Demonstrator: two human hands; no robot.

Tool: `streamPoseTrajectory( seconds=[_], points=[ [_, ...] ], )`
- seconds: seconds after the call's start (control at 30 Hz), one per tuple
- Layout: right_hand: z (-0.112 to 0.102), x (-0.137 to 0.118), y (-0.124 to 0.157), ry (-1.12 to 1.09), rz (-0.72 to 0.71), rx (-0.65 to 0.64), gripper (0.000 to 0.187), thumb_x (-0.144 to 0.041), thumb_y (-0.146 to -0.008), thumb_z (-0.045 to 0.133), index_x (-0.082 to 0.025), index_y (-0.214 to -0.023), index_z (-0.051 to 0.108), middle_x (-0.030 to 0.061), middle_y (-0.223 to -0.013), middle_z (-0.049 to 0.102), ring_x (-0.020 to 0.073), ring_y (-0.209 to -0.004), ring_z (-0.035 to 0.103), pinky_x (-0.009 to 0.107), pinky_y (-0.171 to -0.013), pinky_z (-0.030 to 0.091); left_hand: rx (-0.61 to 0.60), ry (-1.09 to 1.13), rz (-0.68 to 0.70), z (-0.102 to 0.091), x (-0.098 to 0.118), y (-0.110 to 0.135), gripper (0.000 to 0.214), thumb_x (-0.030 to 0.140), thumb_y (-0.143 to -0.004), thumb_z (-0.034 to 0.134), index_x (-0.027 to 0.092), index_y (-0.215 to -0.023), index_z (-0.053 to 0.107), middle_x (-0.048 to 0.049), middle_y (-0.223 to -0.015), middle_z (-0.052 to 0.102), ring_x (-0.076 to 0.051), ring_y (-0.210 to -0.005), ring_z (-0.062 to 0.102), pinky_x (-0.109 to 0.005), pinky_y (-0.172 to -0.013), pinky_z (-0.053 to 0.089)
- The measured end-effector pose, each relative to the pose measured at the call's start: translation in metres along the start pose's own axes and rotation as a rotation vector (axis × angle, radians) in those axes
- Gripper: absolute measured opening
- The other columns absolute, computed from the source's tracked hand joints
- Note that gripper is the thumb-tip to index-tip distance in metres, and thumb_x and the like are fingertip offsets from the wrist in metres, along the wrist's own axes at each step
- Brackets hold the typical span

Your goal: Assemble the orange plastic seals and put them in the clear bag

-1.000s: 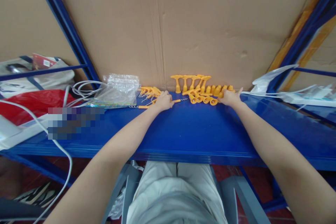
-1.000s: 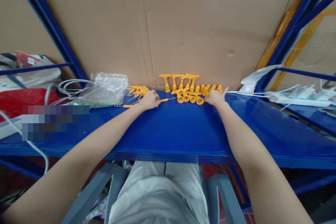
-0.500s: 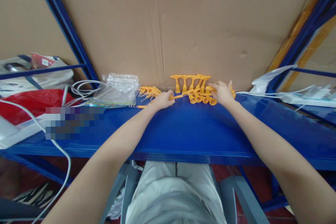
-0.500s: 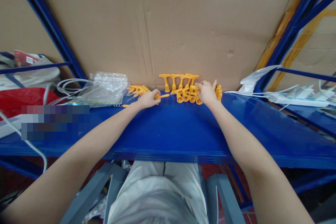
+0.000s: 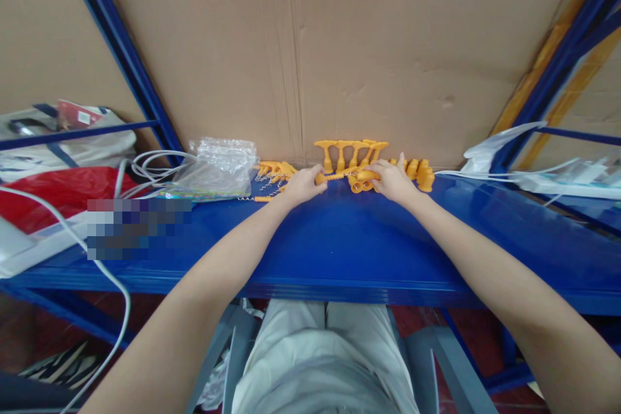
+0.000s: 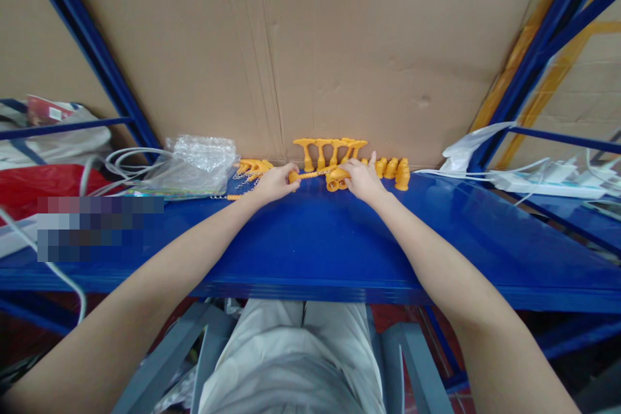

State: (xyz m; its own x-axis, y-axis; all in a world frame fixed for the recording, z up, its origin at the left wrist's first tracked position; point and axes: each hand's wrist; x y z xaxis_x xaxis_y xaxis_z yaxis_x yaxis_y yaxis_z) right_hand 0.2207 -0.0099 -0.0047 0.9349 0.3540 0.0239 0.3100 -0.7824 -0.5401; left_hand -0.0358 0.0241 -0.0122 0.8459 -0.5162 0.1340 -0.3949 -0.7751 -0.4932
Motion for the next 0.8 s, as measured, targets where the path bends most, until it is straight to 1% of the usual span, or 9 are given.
streamPoseTrajectory(
  seconds=[0.2,0.37,0.5,0.6,0.7,0.8],
  points=[
    [0.001,0.005,0.0,0.039,0.072,-0.005,0.04,-0.014,-0.086,0.051,-0.022,-0.119,0.071,0.0146,-0.119,0.07,0.0362,-0.116,0.062,0.073,-0.114,0.017,-0.003,0.008,0.011,0.0,0.0,0.001,0.029,0.03,-0.086,0.058,0.021,-0.114,0.063,-0.004,-0.088,0.075,-0.023,-0.086,0.071,-0.03,-0.076,0.051],
    [-0.001,0.0,0.0,0.016,0.093,-0.034,0.04,-0.015,-0.088,0.051,-0.02,-0.123,0.071,0.0156,-0.122,0.07,0.0366,-0.119,0.061,0.072,-0.115,0.017,-0.03,-0.046,-0.007,-0.002,0.002,0.001,0.033,0.03,-0.086,0.058,0.019,-0.118,0.063,-0.0075,-0.095,0.076,-0.026,-0.092,0.071,-0.034,-0.08,0.052],
    [0.003,0.003,0.0,-0.005,0.096,-0.039,0.036,-0.019,-0.089,0.054,-0.021,-0.121,0.072,0.0147,-0.12,0.071,0.0366,-0.118,0.062,0.071,-0.113,0.02,-0.049,-0.09,-0.009,-0.005,0.005,0.002,0.034,0.03,-0.087,0.057,0.02,-0.12,0.063,-0.0076,-0.1,0.076,-0.027,-0.097,0.071,-0.036,-0.083,0.053],
    [0.009,0.009,-0.001,-0.049,0.077,-0.024,0.033,-0.022,-0.089,0.057,-0.021,-0.117,0.073,0.0133,-0.117,0.073,0.0354,-0.114,0.063,0.067,-0.11,0.029,-0.068,-0.093,-0.003,-0.008,0.007,0.003,0.035,0.029,-0.087,0.058,0.019,-0.12,0.063,-0.0092,-0.103,0.076,-0.029,-0.1,0.071,-0.037,-0.085,0.053],
    [0.014,0.014,-0.002,-0.101,0.03,-0.014,0.031,-0.022,-0.087,0.058,-0.022,-0.114,0.075,0.0114,-0.114,0.075,0.032,-0.111,0.065,0.055,-0.104,0.042,-0.083,-0.1,0.008,-0.01,0.007,0.004,0.034,0.029,-0.087,0.058,0.019,-0.119,0.063,-0.0095,-0.105,0.076,-0.029,-0.102,0.071,-0.037,-0.085,0.053],
    [0.015,0.014,-0.003,-0.139,-0.004,-0.032,0.029,-0.02,-0.085,0.06,-0.02,-0.11,0.076,0.0109,-0.112,0.076,0.0308,-0.11,0.066,0.049,-0.1,0.047,-0.087,-0.116,0.006,-0.011,0.007,0.003,0.034,0.03,-0.087,0.057,0.02,-0.119,0.063,-0.0084,-0.105,0.076,-0.028,-0.102,0.071,-0.036,-0.085,0.053]
  ],
)
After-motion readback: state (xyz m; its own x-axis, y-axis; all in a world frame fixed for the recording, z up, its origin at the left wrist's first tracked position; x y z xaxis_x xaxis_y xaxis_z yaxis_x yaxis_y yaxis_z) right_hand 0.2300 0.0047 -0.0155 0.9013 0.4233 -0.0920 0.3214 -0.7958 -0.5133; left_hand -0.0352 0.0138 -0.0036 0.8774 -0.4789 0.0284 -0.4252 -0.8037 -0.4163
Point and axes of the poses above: each hand's wrist, its own y-axis away from the middle knuckle, its own z-axis out of the palm, x = y × z
